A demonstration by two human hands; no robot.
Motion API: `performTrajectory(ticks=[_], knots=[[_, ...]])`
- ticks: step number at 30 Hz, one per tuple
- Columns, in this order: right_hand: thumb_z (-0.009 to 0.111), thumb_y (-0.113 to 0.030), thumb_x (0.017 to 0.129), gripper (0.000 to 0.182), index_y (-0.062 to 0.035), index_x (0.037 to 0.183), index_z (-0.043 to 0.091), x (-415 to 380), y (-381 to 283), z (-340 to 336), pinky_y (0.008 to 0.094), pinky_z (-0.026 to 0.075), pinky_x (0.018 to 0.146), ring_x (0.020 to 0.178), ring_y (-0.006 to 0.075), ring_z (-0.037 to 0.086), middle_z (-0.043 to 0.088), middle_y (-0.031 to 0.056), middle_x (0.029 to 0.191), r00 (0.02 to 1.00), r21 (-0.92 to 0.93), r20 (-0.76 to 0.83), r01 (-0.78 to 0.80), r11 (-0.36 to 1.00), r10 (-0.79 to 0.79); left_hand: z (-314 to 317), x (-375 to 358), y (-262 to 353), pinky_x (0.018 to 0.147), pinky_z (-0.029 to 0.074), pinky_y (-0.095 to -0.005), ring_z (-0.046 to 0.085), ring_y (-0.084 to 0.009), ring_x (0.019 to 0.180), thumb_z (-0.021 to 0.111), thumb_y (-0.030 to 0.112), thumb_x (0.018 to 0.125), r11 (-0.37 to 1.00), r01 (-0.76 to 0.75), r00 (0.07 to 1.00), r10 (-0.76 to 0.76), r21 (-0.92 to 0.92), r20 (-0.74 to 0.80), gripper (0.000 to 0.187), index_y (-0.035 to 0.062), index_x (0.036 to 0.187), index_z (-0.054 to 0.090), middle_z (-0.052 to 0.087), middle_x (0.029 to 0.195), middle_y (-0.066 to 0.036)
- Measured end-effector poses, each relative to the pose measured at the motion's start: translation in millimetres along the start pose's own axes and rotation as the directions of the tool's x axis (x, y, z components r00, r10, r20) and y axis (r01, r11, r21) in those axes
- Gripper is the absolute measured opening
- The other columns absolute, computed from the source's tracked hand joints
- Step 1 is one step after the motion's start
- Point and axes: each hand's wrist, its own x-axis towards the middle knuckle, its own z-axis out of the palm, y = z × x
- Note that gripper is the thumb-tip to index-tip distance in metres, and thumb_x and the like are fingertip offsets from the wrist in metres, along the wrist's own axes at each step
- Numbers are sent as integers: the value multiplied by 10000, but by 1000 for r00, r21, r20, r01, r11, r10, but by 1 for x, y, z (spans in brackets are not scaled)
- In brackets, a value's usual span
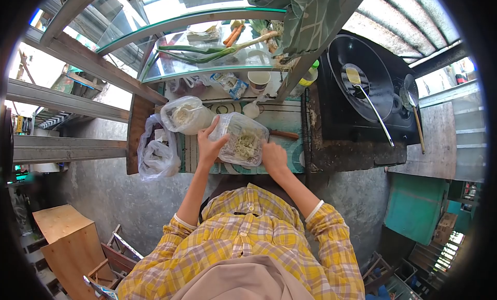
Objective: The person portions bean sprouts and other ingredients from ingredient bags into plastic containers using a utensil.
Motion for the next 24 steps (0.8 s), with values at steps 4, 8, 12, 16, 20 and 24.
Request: performTrajectory(ticks=[4,8,12,16,20,24], knots=[[503,-100,837,206,-62,980,646,-21,7,30,500,494,674,770,412,617,632,213,785,992,49,124,0,999,-6,0,-1,-3,961,351,-387,433,-291,1015,784,375,624,1000,-8,999,7,-12,-32,695,300,1281,568,429,1014,-105],[504,-69,819,329,-99,1120,634,-38,14,2,496,497,677,763,403,627,636,221,822,990,231,127,31,972,-62,-5,2,-4,964,352,-388,435,-301,1025,785,371,621,999,19,1000,-19,-34,-5,704,290,1284,566,453,1026,-130],[514,-62,798,317,-95,1081,653,-52,3,-13,488,497,642,725,399,624,637,217,821,977,3,190,95,996,-93,-6,8,-12,960,359,-393,445,-310,1027,783,360,615,997,23,1000,-22,-75,16,713,282,1288,563,477,1030,-156],[520,-62,788,287,-93,1039,657,-19,12,20,479,498,607,705,386,625,633,198,788,977,-68,133,176,982,-166,-7,7,-2,954,366,-396,453,-314,1017,778,343,600,1000,-10,999,10,13,37,718,275,1283,568,479,1029,-158],[516,-60,793,296,-99,1059,640,7,13,14,475,503,603,709,378,631,626,184,761,985,-102,93,151,983,-142,-11,11,10,959,363,-394,448,-317,1021,772,331,588,1000,-24,998,23,9,62,726,279,1283,568,475,1027,-158],[516,-71,799,303,-97,1079,630,15,11,10,474,507,613,713,380,632,626,185,764,996,-61,-31,85,994,-87,-7,10,17,959,361,-392,442,-318,1024,769,324,581,999,-27,998,24,42,51,735,279,1286,565,466,1029,-158]])
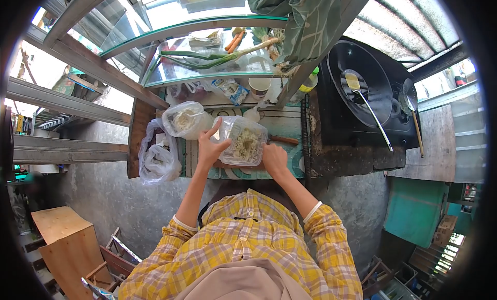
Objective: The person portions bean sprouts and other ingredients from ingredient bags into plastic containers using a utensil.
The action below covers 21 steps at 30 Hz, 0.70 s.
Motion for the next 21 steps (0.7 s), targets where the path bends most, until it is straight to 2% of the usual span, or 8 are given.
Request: performTrajectory(ticks=[3,6,9,12,15,18,21], knots=[[518,-82,800,299,-95,1078,631,5,2,15,476,507,623,730,383,630,626,188,773,994,9,-96,-43,999,43,2,1,-5,958,362,-391,439,-319,1025,770,323,579,999,18,1000,-19,-33,-18,733,284,1283,568,458,1035,-158],[494,-82,829,191,-59,964,627,-15,-13,23,449,528,602,727,359,651,619,174,761,999,0,-17,-45,999,45,4,0,-11,961,362,-395,436,-321,1032,772,328,584,999,16,998,-18,-42,-62,724,297,1278,570,452,1046,-155],[500,-66,806,301,-84,1078,626,-38,-11,11,492,502,611,711,409,627,630,199,776,989,47,137,53,997,-59,5,-3,-12,965,361,-402,434,-324,1044,777,337,590,999,37,998,-38,-19,-44,715,310,1275,571,447,1056,-147],[491,-65,807,296,-64,1073,621,-29,2,-10,509,496,622,735,421,625,632,226,786,974,98,220,32,995,-53,7,-2,-11,969,361,-408,429,-325,1056,781,346,592,998,55,998,-55,-18,-23,710,315,1271,574,444,1065,-138],[493,-71,809,259,-51,1023,638,-20,-4,-25,509,494,650,777,417,621,632,244,800,993,105,93,-79,991,69,6,-6,-11,970,360,-410,424,-325,1065,781,350,592,998,55,998,-55,-13,-25,711,314,1271,574,443,1069,-136],[500,-86,822,224,-57,974,662,-26,-3,8,504,490,668,800,400,622,633,232,798,989,107,119,-104,989,92,8,-8,-9,970,359,-411,420,-325,1068,780,353,593,999,42,999,-41,9,-36,712,310,1273,573,443,1069,-139],[503,-103,835,220,-83,960,684,-42,-2,16,494,489,677,791,395,622,639,215,811,983,235,180,-85,968,43,5,-8,-11,970,358,-410,420,-325,1068,777,354,594,999,40,998,-40,3,-56,711,304,1274,573,445,1070,-142]])
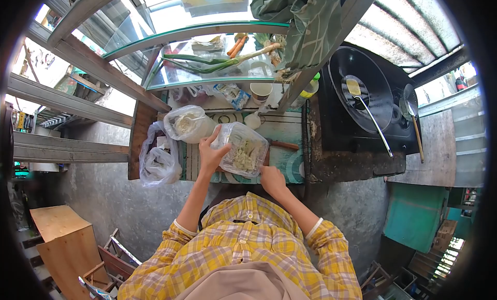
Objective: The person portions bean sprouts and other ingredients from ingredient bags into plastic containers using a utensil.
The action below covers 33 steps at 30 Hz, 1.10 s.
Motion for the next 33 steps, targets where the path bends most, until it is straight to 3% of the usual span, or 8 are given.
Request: performTrajectory(ticks=[3,9,15,18,24,27,28,33], knots=[[506,-112,843,241,-106,1002,687,-22,-12,-37,484,484,660,757,386,618,635,202,806,996,31,-74,47,998,-44,1,2,-3,970,357,-409,419,-328,1067,770,355,598,1000,7,1000,-7,-21,4,707,297,1275,574,447,1072,-147],[530,-104,810,228,-120,957,703,-15,-2,-8,470,477,594,678,373,608,619,185,774,988,-199,-89,110,974,-130,-2,5,2,975,352,-406,418,-331,1066,759,349,600,998,22,998,-19,-50,57,701,292,1274,575,449,1072,-154],[529,-103,796,232,-117,979,670,27,-2,-29,460,496,592,680,364,619,613,176,787,992,-276,-106,38,960,-70,-5,6,3,972,354,-398,423,-326,1057,759,336,590,999,-8,996,13,-51,91,705,292,1270,579,450,1065,-153],[543,-129,811,173,-84,927,664,30,-6,-28,433,515,558,647,346,637,607,161,759,949,-244,-265,105,964,-171,-1,3,0,969,356,-397,427,-321,1052,763,337,589,998,8,998,-4,-62,64,709,289,1272,577,453,1058,-152],[562,-188,829,181,-139,938,698,-10,2,-23,427,478,550,610,327,606,591,141,719,949,-287,-123,244,926,-289,-3,6,-7,961,360,-397,439,-315,1034,766,354,600,997,1,999,2,-75,37,706,280,1276,575,461,1048,-155],[589,-238,831,167,-131,848,716,-17,-17,-68,419,462,525,586,316,596,581,131,686,957,-283,-160,191,940,-243,-4,8,-9,959,362,-399,442,-319,1029,764,356,603,997,8,999,-5,-83,41,704,280,1277,574,462,1049,-156],[606,-265,823,197,-111,751,707,-16,-11,-63,416,466,527,579,318,596,576,125,658,947,-301,-211,171,938,-241,-4,9,-11,959,362,-400,443,-320,1028,762,355,604,996,10,999,-6,-93,43,703,281,1277,574,462,1050,-156],[617,-264,812,190,-103,741,688,18,8,-10,416,471,525,588,314,606,590,119,662,930,-313,-290,133,940,-228,-5,7,-6,961,360,-405,435,-325,1036,762,347,599,998,-6,998,10,-60,69,708,282,1278,573,458,1053,-155]])
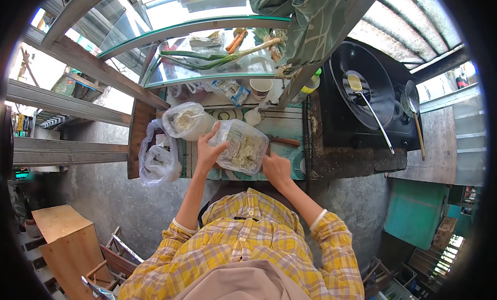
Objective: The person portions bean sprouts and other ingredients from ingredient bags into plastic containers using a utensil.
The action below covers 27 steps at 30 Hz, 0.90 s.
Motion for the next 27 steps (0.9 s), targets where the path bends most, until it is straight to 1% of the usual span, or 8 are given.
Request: performTrajectory(ticks=[4,7,13,16,18,22,23,27], knots=[[571,-154,775,124,-74,719,647,35,-1,-10,406,498,530,597,325,628,610,140,686,991,33,-133,-27,999,31,-1,-2,9,962,357,-403,432,-321,1023,761,331,597,999,-21,1000,22,35,-3,710,284,1280,572,453,1040,-148],[558,-135,779,105,-77,763,644,40,7,-21,409,501,539,622,321,634,608,140,687,989,18,-140,-42,999,44,0,-3,6,960,357,-400,432,-318,1016,760,322,598,999,-31,999,32,30,-43,709,287,1280,571,449,1030,-143],[536,-108,808,129,-77,865,647,-3,-14,4,441,501,566,688,348,640,619,166,726,978,20,185,-106,994,101,2,-5,3,954,364,-397,435,-308,1015,769,333,598,1000,-13,995,14,12,-98,707,278,1276,577,449,1026,-138],[520,-85,805,156,-76,905,638,-11,-1,-15,457,503,578,702,374,636,620,184,747,976,245,207,-117,962,66,2,-2,-1,952,365,-393,434,-303,1012,771,339,599,1000,-13,996,12,-8,-89,704,278,1273,579,448,1024,-134],[516,-76,800,162,-75,907,639,-14,-10,-36,464,505,585,704,380,636,622,192,748,972,252,230,-114,961,55,2,-2,-2,952,364,-392,435,-304,1011,772,340,598,1000,-8,996,7,-9,-94,703,279,1272,580,448,1023,-135],[509,-73,798,176,-80,912,643,-21,-27,-25,473,508,598,701,375,638,626,191,739,967,123,253,-44,991,12,4,-2,3,952,363,-393,436,-307,1010,770,341,596,1000,-4,996,5,9,-89,702,284,1269,582,449,1020,-137],[507,-99,809,268,-132,1028,659,-16,-15,0,482,493,607,702,377,627,628,188,770,953,58,300,-48,997,29,2,-2,4,952,362,-392,435,-307,1009,768,340,595,1000,-4,997,5,13,-73,702,285,1269,581,448,1017,-137],[502,-90,802,242,-120,991,649,16,0,-18,473,501,601,691,373,629,630,183,766,976,23,208,-68,997,62,0,-3,7,953,359,-388,431,-305,1004,763,337,593,999,-14,999,16,35,-52,703,288,1270,580,445,1009,-134]])
